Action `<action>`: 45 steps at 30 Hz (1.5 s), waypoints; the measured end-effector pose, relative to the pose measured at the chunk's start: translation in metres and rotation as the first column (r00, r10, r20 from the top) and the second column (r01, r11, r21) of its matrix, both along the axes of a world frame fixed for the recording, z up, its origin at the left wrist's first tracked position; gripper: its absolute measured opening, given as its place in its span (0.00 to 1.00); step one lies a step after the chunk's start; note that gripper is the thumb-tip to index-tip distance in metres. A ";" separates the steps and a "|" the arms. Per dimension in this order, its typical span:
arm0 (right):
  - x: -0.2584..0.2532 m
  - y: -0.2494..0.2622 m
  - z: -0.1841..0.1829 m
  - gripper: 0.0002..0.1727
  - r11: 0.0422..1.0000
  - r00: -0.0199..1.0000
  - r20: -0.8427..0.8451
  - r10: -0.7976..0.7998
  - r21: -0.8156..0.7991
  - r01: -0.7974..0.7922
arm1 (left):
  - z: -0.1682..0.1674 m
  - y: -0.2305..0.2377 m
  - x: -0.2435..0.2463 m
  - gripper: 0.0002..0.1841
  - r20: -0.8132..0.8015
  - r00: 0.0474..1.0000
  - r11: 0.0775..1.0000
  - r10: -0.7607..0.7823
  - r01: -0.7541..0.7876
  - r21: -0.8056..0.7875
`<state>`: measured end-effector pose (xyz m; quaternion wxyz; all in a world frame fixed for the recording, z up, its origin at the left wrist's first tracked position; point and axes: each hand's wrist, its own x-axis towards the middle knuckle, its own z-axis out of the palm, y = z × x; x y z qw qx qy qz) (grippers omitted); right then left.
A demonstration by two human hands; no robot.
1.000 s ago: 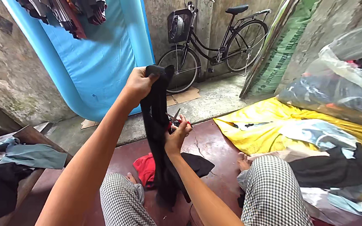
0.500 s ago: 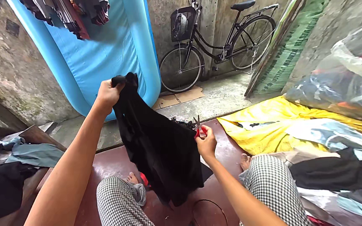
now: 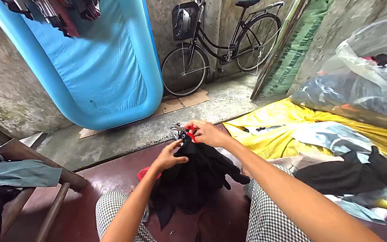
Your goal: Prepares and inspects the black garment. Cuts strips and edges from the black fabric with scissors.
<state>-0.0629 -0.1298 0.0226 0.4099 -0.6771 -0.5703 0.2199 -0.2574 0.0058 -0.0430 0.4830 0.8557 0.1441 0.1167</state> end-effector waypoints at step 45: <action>-0.120 -0.028 -0.121 0.22 0.985 0.372 -0.926 -0.069 -0.005 0.171 | -0.057 -0.013 0.013 0.19 -0.015 0.794 0.032 0.608 -0.044 -0.999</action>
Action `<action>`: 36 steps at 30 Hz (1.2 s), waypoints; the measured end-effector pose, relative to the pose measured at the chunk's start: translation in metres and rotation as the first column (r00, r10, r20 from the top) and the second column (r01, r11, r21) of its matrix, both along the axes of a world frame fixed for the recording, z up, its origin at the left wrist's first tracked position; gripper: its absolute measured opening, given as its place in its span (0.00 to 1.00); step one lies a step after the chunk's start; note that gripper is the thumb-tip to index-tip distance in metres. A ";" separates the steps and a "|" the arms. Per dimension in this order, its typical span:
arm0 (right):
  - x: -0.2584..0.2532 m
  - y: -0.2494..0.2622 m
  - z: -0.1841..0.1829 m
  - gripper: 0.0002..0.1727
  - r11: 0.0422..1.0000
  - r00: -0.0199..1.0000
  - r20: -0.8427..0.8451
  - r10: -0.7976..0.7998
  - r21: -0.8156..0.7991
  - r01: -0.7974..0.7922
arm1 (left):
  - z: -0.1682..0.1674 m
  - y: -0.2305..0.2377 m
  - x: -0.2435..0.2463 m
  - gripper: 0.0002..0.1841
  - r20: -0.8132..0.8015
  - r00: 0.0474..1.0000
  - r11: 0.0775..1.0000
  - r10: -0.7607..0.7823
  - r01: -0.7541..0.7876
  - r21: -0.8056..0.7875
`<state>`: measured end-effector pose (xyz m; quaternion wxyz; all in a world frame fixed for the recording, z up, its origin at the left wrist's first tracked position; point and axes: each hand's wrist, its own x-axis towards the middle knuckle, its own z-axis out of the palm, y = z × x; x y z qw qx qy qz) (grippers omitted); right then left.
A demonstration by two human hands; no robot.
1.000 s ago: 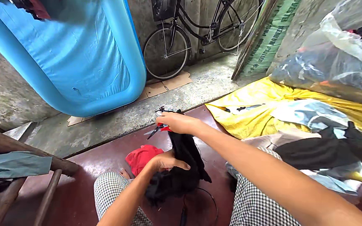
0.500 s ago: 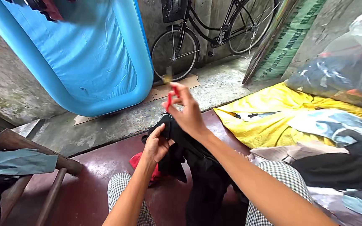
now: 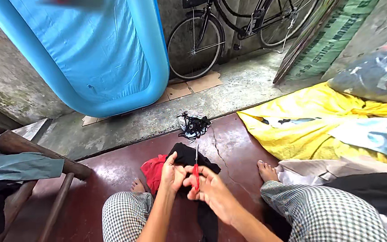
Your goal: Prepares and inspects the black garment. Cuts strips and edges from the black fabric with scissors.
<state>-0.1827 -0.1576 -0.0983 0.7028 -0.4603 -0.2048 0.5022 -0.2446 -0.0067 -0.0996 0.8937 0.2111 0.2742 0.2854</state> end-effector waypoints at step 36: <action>-0.027 -0.015 -0.002 0.24 0.997 0.990 -0.120 0.074 -0.005 -0.075 | 0.007 -0.024 -0.017 0.14 0.083 0.994 0.990 0.069 -0.058 -0.129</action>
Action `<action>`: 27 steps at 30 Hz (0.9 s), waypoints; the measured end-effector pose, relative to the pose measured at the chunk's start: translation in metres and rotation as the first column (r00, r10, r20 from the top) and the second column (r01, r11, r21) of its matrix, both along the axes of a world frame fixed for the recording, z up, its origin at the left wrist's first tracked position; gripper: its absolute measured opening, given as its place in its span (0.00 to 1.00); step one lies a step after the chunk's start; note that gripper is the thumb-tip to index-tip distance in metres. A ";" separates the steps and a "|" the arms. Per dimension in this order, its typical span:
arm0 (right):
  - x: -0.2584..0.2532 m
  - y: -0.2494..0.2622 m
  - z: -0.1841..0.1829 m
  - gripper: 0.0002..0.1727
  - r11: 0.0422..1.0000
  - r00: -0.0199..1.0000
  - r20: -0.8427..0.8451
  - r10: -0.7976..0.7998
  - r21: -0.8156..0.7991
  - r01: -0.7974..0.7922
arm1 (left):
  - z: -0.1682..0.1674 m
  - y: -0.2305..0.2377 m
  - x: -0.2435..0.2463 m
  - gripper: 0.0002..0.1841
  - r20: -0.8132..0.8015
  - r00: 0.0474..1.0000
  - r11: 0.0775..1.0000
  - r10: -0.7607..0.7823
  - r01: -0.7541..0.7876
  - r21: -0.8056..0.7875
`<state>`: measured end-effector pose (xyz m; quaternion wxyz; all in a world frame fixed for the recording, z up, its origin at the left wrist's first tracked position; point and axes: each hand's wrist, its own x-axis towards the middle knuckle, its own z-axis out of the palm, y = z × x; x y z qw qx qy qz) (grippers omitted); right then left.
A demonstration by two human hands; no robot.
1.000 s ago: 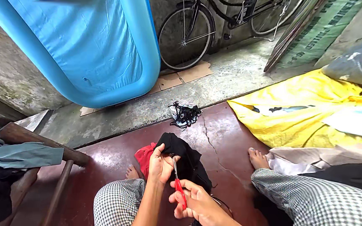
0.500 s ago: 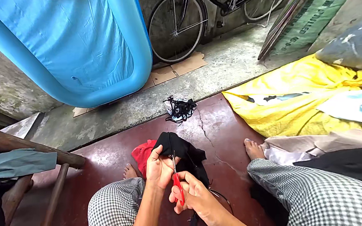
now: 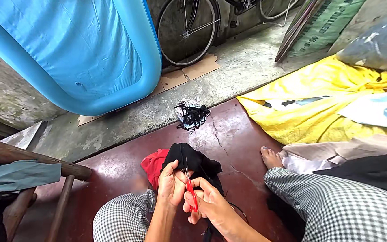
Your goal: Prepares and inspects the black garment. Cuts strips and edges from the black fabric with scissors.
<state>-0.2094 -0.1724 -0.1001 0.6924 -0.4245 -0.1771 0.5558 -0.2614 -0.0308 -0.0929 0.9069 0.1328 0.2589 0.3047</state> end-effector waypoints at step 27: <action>-0.009 0.003 -0.004 0.21 0.997 0.997 0.026 -0.076 -0.008 0.076 | -0.003 -0.007 0.001 0.10 -0.101 0.990 0.989 0.098 -0.085 0.123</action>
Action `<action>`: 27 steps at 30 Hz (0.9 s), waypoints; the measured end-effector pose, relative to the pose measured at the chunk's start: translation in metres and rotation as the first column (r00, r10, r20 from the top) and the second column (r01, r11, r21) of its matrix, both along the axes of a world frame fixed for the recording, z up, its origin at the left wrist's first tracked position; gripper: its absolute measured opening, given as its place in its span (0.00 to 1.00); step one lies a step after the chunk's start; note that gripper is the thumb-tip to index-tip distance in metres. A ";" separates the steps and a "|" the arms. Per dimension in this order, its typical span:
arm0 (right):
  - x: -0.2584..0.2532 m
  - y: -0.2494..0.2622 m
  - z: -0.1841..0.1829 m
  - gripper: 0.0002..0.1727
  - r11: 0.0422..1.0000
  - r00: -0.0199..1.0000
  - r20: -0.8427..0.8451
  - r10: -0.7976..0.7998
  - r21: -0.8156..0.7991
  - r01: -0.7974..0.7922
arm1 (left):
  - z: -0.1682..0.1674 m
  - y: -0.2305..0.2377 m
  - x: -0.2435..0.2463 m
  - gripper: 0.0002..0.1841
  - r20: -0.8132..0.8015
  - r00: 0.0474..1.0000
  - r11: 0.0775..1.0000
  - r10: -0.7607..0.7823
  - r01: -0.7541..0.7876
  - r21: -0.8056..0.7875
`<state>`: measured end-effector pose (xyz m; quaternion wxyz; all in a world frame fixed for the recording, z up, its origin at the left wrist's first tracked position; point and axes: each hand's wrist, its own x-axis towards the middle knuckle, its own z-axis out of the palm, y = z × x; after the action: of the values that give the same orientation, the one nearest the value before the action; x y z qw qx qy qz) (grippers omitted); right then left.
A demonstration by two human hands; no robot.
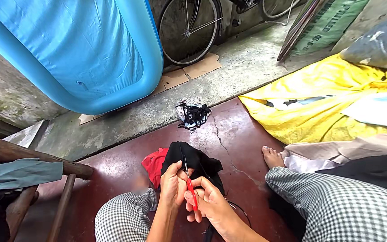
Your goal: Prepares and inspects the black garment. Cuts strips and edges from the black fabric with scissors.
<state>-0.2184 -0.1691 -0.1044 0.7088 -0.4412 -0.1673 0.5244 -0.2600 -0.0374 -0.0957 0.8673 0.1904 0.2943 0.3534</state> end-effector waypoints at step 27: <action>0.026 -0.001 0.012 0.20 0.999 0.997 -0.065 0.034 0.012 -0.033 | 0.001 -0.007 -0.012 0.11 -0.211 0.953 0.933 -0.216 0.265 0.244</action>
<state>-0.1926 -0.1703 -0.0919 0.7074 -0.4171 -0.1543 0.5493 -0.2724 -0.0447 -0.0948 0.8398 0.3727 0.2951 0.2623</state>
